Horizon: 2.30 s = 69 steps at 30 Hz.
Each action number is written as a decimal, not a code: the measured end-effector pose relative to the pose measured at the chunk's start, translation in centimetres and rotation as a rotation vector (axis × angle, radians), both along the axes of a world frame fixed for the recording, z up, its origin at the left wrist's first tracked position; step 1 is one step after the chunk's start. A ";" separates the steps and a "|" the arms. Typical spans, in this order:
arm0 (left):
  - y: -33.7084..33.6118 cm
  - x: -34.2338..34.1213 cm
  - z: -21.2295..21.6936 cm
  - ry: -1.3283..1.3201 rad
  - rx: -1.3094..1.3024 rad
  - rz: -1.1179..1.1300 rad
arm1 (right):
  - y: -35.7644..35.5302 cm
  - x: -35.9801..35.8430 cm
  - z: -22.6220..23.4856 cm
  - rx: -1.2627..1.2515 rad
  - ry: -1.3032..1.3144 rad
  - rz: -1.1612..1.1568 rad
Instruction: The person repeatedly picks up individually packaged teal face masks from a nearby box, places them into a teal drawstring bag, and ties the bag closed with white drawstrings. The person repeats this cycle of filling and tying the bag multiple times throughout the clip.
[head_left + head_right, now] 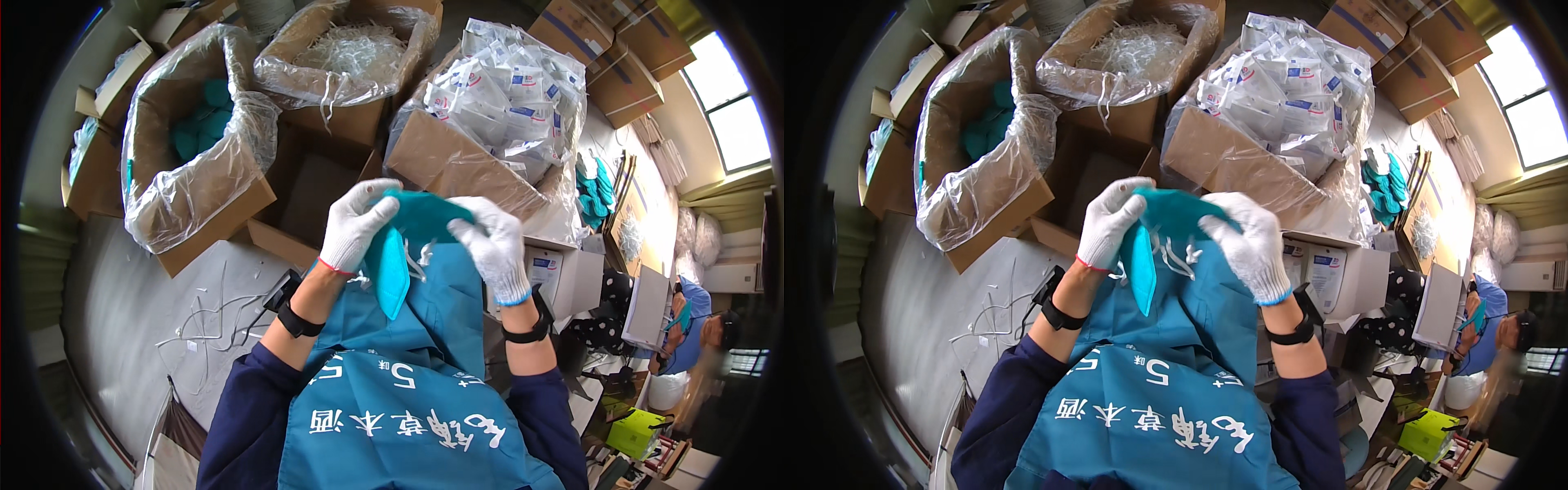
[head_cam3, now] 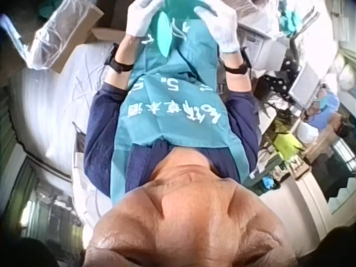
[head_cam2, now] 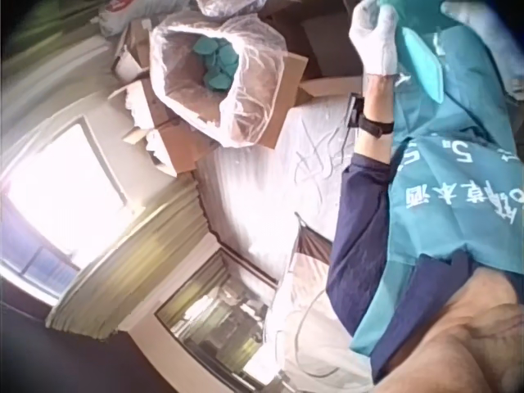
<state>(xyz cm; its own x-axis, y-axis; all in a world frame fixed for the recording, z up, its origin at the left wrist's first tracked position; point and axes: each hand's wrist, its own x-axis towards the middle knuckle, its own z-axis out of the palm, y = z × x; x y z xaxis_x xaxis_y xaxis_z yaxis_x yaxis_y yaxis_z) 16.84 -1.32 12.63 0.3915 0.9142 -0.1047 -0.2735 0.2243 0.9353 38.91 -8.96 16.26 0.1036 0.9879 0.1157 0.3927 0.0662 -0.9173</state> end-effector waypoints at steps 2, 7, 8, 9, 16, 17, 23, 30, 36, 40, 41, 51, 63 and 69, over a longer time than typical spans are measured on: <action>0.1 -0.1 0.2 -0.018 -0.028 0.145 | -1.2 -0.7 1.3 0.225 0.105 -0.322; 0.4 -1.0 0.8 0.050 0.002 0.226 | -1.7 -0.7 0.7 0.482 -0.557 -0.271; 0.4 -1.1 1.0 0.095 0.091 0.238 | -1.9 -1.1 0.8 0.496 -0.531 -0.306; 0.3 -0.9 0.8 0.079 0.129 0.249 | -2.3 -1.5 1.0 0.508 -0.504 -0.342; -0.5 2.7 1.0 -0.114 -0.127 0.289 | -3.8 -4.8 -0.9 0.293 -0.058 -0.014; -0.3 3.1 0.6 -0.176 -0.116 0.312 | -4.5 -5.2 -1.0 0.158 0.171 -0.030; 1.0 5.0 -1.3 -0.141 -0.151 0.591 | -6.4 -8.2 -2.7 0.265 0.515 -0.153; -3.5 7.4 0.7 -0.108 0.004 0.183 | -3.5 -4.6 -1.3 0.112 0.696 -0.353; -2.7 6.4 0.6 -0.214 -0.143 0.225 | -5.4 -2.6 0.2 -0.581 0.717 0.030; -2.7 6.3 -0.1 -0.093 -0.093 0.224 | -5.2 -2.5 -0.6 -0.363 2.033 0.276; -3.3 6.2 0.5 -0.026 -0.093 0.190 | -4.5 -2.4 -0.4 -0.274 2.103 0.211; -9.2 8.4 -5.7 0.253 0.194 0.150 | 4.8 3.9 -13.8 0.060 1.559 -0.322; -9.6 -3.8 0.5 -0.163 -0.523 -0.283 | 3.0 10.2 -3.7 -0.004 0.512 -0.534; -8.6 1.1 1.2 -0.671 -0.886 -0.666 | -3.8 -5.4 -3.8 -0.036 0.925 -0.068</action>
<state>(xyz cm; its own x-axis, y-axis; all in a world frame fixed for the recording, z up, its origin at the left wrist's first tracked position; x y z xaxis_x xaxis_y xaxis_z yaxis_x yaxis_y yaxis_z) 17.98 -9.92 13.82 0.9532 0.2446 -0.1776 -0.2250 0.9665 0.1238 33.52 -12.80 12.48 0.1971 0.9777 -0.0723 -0.4947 0.0355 -0.8683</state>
